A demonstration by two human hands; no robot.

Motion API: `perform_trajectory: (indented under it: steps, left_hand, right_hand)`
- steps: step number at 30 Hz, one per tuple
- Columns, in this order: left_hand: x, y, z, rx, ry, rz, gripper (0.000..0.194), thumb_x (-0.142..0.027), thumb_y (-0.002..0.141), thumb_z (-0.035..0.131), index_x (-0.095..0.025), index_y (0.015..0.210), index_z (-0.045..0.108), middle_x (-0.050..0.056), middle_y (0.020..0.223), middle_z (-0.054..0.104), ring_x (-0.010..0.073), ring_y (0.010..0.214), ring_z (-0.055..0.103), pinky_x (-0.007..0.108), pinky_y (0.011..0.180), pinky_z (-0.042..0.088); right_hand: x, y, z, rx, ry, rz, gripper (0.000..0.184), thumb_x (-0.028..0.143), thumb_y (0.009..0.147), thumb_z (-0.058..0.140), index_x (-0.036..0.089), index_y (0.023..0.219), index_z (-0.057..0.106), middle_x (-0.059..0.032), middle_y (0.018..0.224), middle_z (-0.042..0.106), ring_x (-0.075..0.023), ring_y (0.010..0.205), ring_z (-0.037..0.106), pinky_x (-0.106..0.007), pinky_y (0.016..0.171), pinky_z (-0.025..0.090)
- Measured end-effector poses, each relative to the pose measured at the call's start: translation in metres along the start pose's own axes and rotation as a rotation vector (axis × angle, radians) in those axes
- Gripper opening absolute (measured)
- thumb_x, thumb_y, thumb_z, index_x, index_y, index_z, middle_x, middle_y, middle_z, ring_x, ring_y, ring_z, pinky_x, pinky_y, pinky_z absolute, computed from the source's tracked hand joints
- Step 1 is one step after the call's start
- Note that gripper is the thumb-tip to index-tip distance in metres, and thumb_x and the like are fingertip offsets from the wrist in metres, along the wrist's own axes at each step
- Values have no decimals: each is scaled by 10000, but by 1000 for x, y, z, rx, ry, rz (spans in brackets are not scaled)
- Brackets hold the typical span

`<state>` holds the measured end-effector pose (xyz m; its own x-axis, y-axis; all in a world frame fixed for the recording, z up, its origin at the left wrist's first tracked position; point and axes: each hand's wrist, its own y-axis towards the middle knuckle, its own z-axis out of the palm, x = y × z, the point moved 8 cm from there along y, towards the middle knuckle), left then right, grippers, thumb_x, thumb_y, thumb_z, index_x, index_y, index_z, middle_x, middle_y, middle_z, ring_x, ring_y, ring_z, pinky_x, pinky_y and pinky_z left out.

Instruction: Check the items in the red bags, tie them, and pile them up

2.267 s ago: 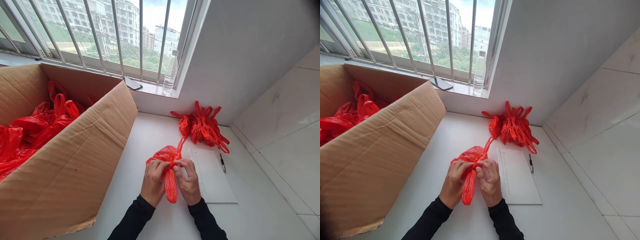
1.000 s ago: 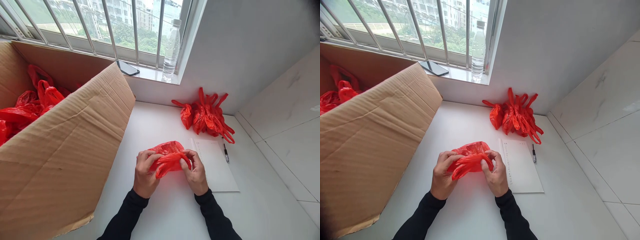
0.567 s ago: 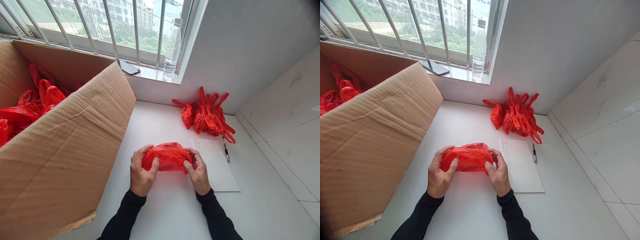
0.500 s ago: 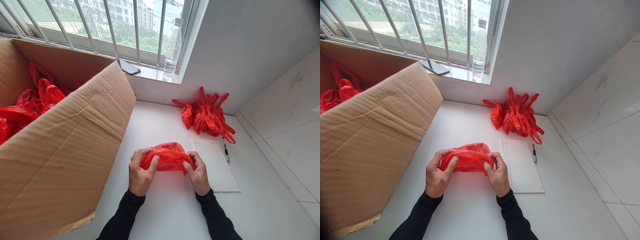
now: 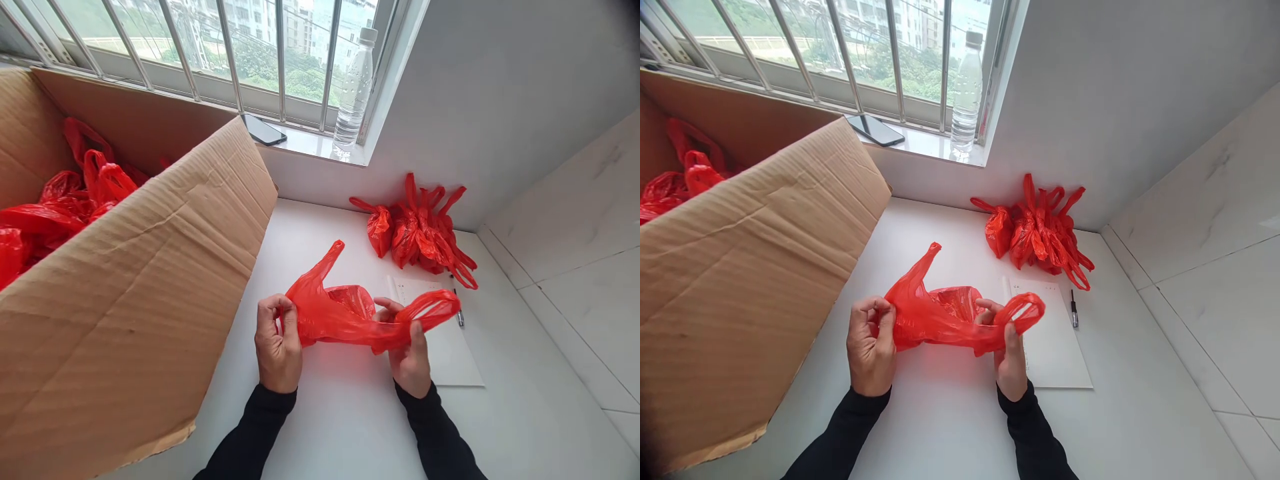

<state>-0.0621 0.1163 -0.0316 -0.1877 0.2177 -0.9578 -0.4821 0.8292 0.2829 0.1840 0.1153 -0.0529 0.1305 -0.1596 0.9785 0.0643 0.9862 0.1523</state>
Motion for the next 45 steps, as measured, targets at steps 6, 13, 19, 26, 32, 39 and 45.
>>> perform_trajectory:
  steps: [6,13,19,26,32,39,45]
  left_hand:
    - [-14,-3,4,85,94,124,200,-250,961,510,-242,1087,666,41,1051,613,198,1024,585,341,924,466]
    - [-25,-15,22,168,381,250,861,-324,767,762,-223,1512,343,148,1420,446,331,1344,435,540,1134,378]
    - [-20,-15,25,208,345,292,825,-74,766,562,-226,1533,300,141,1454,432,304,1373,410,534,1141,388]
    - [-21,-15,24,205,312,294,812,18,746,450,-222,1513,335,132,1437,461,296,1368,403,536,1153,370]
    - [-28,-14,17,145,198,338,650,0,765,481,-226,1372,427,126,1360,489,300,1326,453,551,1121,398]
    - [-60,-33,20,187,288,660,272,-13,778,591,-259,893,600,68,1419,455,329,1341,443,636,1121,353]
    - [-35,-33,41,283,651,692,325,-136,757,666,-246,1062,650,49,1679,108,431,1516,100,715,1174,131]
  right_hand:
    - [-5,-6,20,294,237,213,1012,827,861,29,183,1027,792,-126,694,675,-291,658,618,-459,691,494]
    - [-17,-7,28,313,-172,277,468,601,937,511,227,1020,780,-33,654,647,-176,575,578,-317,576,485]
    - [-9,-8,43,324,-557,60,273,368,865,686,246,1108,693,47,635,521,-123,556,467,-265,551,415]
    - [-3,-3,17,64,-383,70,189,408,935,611,223,972,629,18,735,568,-135,643,511,-259,606,441]
    - [0,1,-1,-80,-187,39,200,420,957,587,228,1011,608,-9,843,624,-151,758,591,-260,690,496]
    - [0,0,2,-72,-141,45,198,408,962,580,229,1036,623,-24,896,636,-159,787,603,-275,707,502]
    - [-1,-1,1,-74,-193,52,197,407,966,577,234,1034,640,25,725,546,-130,629,517,-266,618,455]
